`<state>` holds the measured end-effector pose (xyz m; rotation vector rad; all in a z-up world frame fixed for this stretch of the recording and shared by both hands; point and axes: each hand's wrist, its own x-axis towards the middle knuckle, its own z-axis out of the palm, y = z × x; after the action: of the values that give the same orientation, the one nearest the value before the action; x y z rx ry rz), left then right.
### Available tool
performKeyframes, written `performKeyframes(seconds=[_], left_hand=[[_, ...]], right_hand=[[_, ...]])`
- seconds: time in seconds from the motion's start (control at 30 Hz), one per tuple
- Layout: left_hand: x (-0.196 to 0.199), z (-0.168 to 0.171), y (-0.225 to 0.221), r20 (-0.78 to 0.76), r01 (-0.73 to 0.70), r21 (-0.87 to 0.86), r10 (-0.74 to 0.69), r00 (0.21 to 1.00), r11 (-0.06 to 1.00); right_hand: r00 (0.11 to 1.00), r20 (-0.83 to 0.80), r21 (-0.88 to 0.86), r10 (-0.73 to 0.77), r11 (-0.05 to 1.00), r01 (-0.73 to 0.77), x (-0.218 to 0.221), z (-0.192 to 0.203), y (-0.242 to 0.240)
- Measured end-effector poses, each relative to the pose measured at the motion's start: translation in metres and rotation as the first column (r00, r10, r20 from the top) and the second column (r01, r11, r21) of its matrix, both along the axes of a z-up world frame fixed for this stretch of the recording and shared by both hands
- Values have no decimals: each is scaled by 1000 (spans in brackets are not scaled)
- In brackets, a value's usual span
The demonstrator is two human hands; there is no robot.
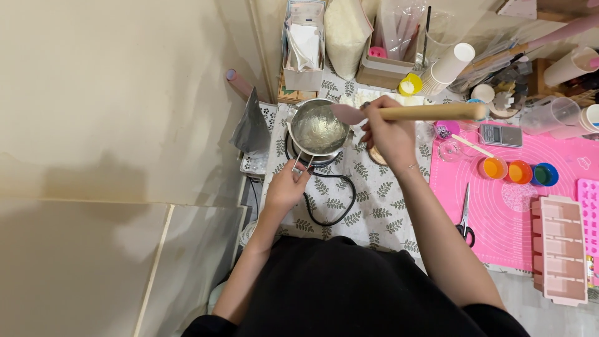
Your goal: Stirring liquid ingredients in a pot using a spatula at a workbench.
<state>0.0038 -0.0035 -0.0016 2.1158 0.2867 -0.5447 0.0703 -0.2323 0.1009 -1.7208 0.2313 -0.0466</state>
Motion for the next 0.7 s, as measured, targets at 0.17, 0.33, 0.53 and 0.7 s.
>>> performKeyframes(seconds=[0.17,0.33,0.53,0.7], left_hand=[[1,-13,0,42,-17,-22,18,999,1000],[1,-17,0,38,13,18,-13,999,1000],[0,-20,-2,45,20,39,-22,999,999],[-1,-21,-1,65,-7,19,6,998,1000]], right_hand=[[995,-49,1,85,996,-85,1,-10,6],[976,-81,2,203,979,-204,0,-5,-3],[931,-173,-260,320,897,-357,-5,15,-6],[963,-67,-234,262,934,-271,16,16,-17]])
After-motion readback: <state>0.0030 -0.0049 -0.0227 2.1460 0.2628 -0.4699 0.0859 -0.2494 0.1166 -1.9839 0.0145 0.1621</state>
